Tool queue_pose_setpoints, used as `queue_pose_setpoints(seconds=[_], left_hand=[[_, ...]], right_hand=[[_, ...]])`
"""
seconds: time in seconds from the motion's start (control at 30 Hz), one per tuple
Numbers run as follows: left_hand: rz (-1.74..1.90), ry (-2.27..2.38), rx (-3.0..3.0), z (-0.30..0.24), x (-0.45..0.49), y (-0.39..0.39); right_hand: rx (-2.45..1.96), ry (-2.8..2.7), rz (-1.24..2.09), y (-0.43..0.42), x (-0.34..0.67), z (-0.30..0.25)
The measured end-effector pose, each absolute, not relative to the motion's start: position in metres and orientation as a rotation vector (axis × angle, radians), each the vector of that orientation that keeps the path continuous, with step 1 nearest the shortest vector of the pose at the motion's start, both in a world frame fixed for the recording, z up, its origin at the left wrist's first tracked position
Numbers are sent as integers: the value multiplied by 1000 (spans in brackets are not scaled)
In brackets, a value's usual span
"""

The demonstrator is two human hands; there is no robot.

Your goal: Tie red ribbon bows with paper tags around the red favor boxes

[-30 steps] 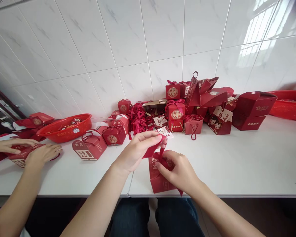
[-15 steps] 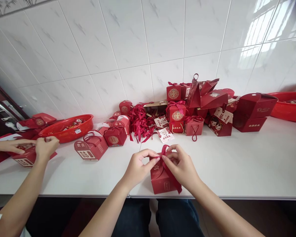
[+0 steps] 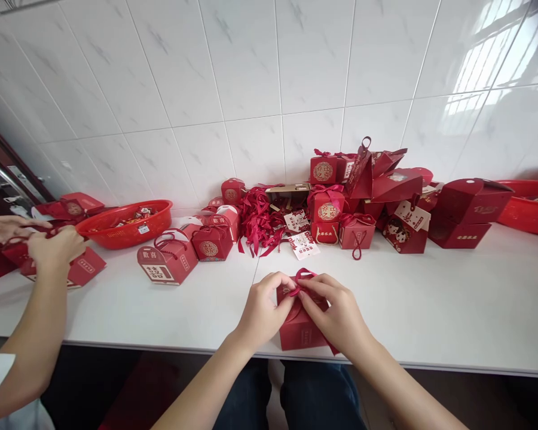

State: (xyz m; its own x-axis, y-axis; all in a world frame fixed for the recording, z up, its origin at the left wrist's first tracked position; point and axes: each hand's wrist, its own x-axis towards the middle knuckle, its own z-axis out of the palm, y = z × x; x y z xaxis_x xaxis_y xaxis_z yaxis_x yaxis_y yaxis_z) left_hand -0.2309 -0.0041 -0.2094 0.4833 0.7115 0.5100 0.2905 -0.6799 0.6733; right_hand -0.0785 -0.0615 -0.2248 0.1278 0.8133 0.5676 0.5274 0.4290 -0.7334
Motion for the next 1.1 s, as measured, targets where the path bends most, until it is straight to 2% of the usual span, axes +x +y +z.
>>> queue_pose_setpoints(seconds=[0.43, 0.5, 0.77, 0.97, 1.1], left_hand=[[1107, 783, 2344, -209, -231, -4], [1097, 780, 2342, -208, -231, -4], [1076, 769, 2252, -211, -229, 0], [1275, 745, 2096, -214, -229, 2], [1150, 755, 2193, -211, -233, -10]], right_hand=[[-1325, -1556, 133, -60, -80, -233], [-1399, -1525, 183, -59, -80, -232], [-1348, -1409, 718, -55, -79, -231], [-1337, -1199, 668, -54, -89, -236], [-1318, -1134, 652, -56, -97, -238]])
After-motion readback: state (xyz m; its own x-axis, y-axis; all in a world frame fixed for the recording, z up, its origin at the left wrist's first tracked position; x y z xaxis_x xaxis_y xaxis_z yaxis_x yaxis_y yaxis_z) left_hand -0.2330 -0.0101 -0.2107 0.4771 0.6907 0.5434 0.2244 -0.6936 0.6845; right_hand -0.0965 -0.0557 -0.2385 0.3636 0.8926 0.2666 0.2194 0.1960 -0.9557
